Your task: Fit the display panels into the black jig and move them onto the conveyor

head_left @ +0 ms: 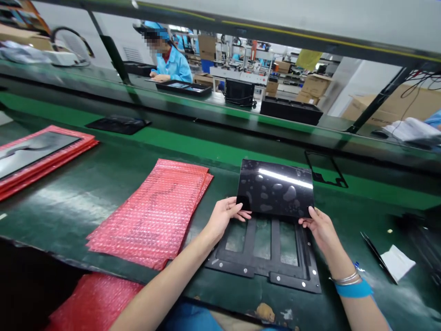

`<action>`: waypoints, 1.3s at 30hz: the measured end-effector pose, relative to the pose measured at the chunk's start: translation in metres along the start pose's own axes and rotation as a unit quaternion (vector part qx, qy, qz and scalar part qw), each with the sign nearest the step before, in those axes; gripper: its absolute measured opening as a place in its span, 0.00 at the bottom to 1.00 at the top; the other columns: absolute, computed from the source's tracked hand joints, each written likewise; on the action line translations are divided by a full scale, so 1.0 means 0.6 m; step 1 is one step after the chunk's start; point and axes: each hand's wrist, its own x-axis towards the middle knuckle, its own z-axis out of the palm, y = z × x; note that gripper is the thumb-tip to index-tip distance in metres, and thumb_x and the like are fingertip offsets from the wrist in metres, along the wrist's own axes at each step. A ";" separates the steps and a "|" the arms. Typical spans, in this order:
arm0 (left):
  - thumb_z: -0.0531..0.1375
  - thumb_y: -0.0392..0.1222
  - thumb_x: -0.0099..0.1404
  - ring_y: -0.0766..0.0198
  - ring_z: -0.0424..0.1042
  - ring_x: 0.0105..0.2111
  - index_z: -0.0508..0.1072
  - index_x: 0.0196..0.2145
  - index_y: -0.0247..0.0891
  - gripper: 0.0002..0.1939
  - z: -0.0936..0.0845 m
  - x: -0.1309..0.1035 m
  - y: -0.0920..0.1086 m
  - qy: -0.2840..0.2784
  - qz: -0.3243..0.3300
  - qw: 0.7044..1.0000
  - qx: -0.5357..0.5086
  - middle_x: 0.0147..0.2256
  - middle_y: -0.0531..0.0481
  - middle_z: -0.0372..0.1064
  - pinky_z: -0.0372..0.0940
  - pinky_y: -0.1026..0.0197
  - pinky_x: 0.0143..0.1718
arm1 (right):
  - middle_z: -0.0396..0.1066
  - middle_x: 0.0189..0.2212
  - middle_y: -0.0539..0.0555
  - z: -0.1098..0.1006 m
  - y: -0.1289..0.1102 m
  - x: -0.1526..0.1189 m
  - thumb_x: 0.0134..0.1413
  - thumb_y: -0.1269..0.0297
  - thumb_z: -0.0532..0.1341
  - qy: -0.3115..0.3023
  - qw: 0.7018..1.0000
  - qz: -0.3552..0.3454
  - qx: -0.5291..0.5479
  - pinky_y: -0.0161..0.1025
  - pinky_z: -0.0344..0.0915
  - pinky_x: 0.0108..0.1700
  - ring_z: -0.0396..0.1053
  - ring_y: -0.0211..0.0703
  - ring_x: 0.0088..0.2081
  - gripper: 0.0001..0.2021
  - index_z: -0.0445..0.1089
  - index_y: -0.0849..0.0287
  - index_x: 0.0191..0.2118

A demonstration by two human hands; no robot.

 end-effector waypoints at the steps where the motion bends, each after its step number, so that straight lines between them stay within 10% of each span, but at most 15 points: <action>1: 0.73 0.51 0.49 0.56 0.78 0.26 0.78 0.33 0.31 0.21 0.002 -0.003 0.000 0.003 -0.001 1.000 -0.001 0.29 0.37 0.79 0.65 0.63 0.25 | 0.73 0.21 0.53 0.000 -0.001 -0.001 0.35 0.40 0.74 -0.002 1.000 0.003 -0.002 0.38 0.62 0.20 0.70 0.43 0.21 0.25 0.70 0.56 0.28; 11: 0.70 0.48 0.53 0.56 0.79 0.34 0.68 0.38 0.37 0.20 -0.011 -0.013 0.035 0.126 0.036 0.982 -0.134 0.40 0.36 0.80 0.67 0.63 0.29 | 0.74 0.23 0.56 0.102 -0.042 0.093 0.40 0.41 0.73 -0.014 0.999 0.004 -0.036 0.37 0.63 0.23 0.70 0.42 0.23 0.24 0.68 0.57 0.27; 19: 0.69 0.43 0.53 0.57 0.76 0.37 0.75 0.42 0.34 0.19 -0.033 -0.019 0.044 0.123 -0.006 0.974 -0.192 0.40 0.40 0.78 0.67 0.63 0.31 | 0.72 0.48 0.57 0.229 -0.058 0.246 0.65 0.55 0.61 0.039 0.983 0.061 -0.168 0.47 0.74 0.45 0.73 0.44 0.44 0.18 0.69 0.60 0.54; 28: 0.71 0.45 0.54 0.60 0.74 0.32 0.78 0.38 0.35 0.16 -0.027 -0.028 0.031 0.034 -0.034 0.980 -0.192 0.34 0.43 0.77 0.65 0.62 0.30 | 0.65 0.60 0.60 0.126 -0.059 0.269 0.64 0.56 0.62 0.202 0.863 0.021 -0.463 0.57 0.68 0.57 0.67 0.53 0.57 0.21 0.67 0.58 0.59; 34: 0.71 0.47 0.53 0.60 0.73 0.30 0.78 0.36 0.34 0.17 -0.032 -0.024 0.031 0.038 -0.031 0.979 -0.197 0.32 0.42 0.77 0.64 0.62 0.30 | 0.68 0.57 0.59 0.103 -0.062 0.273 0.63 0.56 0.63 0.175 0.802 0.034 -0.570 0.58 0.67 0.57 0.68 0.52 0.56 0.20 0.68 0.59 0.57; 39: 0.70 0.48 0.52 0.59 0.73 0.30 0.76 0.39 0.34 0.20 -0.028 -0.020 0.038 0.077 0.006 0.982 -0.170 0.33 0.42 0.77 0.64 0.61 0.30 | 0.73 0.50 0.59 0.092 -0.109 0.267 0.60 0.60 0.65 0.124 0.809 0.019 -0.575 0.52 0.70 0.54 0.73 0.49 0.49 0.19 0.70 0.59 0.55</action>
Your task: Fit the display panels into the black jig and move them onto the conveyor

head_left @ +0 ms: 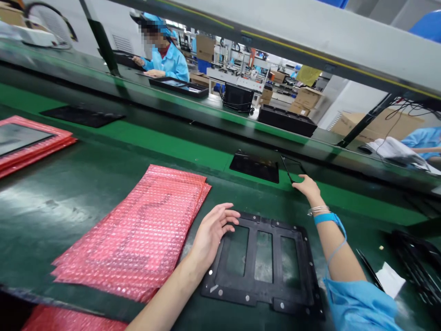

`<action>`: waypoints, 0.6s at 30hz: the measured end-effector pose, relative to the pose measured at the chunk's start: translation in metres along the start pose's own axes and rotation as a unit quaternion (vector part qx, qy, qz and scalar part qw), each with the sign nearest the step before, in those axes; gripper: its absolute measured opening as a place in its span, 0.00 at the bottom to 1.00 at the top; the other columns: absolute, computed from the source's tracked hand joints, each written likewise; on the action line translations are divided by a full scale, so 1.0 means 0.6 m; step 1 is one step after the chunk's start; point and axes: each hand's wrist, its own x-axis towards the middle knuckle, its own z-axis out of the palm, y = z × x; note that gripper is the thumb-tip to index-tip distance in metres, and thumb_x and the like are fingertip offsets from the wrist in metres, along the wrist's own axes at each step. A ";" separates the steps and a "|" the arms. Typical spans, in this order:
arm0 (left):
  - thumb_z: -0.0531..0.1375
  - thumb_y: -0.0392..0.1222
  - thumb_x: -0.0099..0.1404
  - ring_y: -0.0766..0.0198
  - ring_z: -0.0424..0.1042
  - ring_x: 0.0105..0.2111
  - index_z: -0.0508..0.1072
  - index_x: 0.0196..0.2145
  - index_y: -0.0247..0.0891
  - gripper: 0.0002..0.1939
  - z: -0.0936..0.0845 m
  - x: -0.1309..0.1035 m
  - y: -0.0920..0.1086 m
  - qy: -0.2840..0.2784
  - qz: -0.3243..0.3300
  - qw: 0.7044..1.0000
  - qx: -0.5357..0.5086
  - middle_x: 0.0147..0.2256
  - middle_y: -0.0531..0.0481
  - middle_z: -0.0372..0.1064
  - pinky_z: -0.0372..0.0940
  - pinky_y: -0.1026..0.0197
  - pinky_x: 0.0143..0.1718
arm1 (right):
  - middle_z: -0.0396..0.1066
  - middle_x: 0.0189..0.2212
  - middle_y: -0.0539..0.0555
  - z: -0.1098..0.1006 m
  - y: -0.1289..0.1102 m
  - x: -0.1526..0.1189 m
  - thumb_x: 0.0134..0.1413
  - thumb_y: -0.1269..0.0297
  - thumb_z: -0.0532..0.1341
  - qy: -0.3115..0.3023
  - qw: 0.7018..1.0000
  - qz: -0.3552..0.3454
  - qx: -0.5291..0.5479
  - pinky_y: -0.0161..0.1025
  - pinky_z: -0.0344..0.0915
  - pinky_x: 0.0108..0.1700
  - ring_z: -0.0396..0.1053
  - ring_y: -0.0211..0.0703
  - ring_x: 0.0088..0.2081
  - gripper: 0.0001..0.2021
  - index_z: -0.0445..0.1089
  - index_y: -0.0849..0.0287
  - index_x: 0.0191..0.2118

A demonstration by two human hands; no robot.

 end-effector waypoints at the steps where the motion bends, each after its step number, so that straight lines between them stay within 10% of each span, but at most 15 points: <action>1: 0.70 0.47 0.52 0.59 0.73 0.31 0.75 0.40 0.34 0.20 0.003 -0.001 0.003 0.011 0.023 1.000 0.015 0.34 0.42 0.77 0.64 0.61 0.31 | 0.75 0.47 0.59 -0.011 0.002 -0.007 0.57 0.63 0.66 -0.008 1.000 -0.015 0.008 0.50 0.70 0.53 0.74 0.48 0.47 0.19 0.70 0.58 0.55; 6: 0.67 0.48 0.55 0.54 0.74 0.40 0.73 0.45 0.39 0.21 -0.025 -0.017 0.036 0.070 0.209 0.948 0.229 0.42 0.42 0.76 0.65 0.58 0.37 | 0.78 0.43 0.56 -0.043 0.061 -0.112 0.45 0.68 0.65 -0.057 0.989 -0.128 0.045 0.46 0.70 0.51 0.76 0.50 0.46 0.27 0.71 0.56 0.55; 10: 0.61 0.48 0.60 0.46 0.67 0.55 0.73 0.47 0.42 0.18 -0.128 -0.039 0.070 0.197 0.320 0.778 0.503 0.52 0.41 0.71 0.59 0.47 0.58 | 0.78 0.47 0.56 -0.047 0.160 -0.250 0.49 0.60 0.63 -0.105 0.920 -0.373 0.066 0.50 0.71 0.50 0.76 0.51 0.47 0.24 0.72 0.50 0.54; 14: 0.60 0.47 0.58 0.39 0.65 0.54 0.72 0.41 0.42 0.13 -0.234 -0.052 0.082 0.281 0.290 0.650 0.644 0.47 0.39 0.70 0.54 0.39 0.61 | 0.78 0.45 0.54 -0.056 0.223 -0.356 0.54 0.66 0.59 -0.120 0.871 -0.476 -0.021 0.46 0.72 0.46 0.75 0.48 0.45 0.21 0.71 0.45 0.54; 18: 0.59 0.48 0.61 0.41 0.65 0.46 0.67 0.29 0.44 0.07 -0.271 -0.054 0.079 0.294 0.277 0.627 0.667 0.36 0.42 0.66 0.55 0.40 0.56 | 0.79 0.44 0.54 -0.058 0.226 -0.385 0.53 0.69 0.57 -0.097 0.838 -0.532 -0.071 0.48 0.71 0.45 0.76 0.50 0.43 0.21 0.71 0.46 0.52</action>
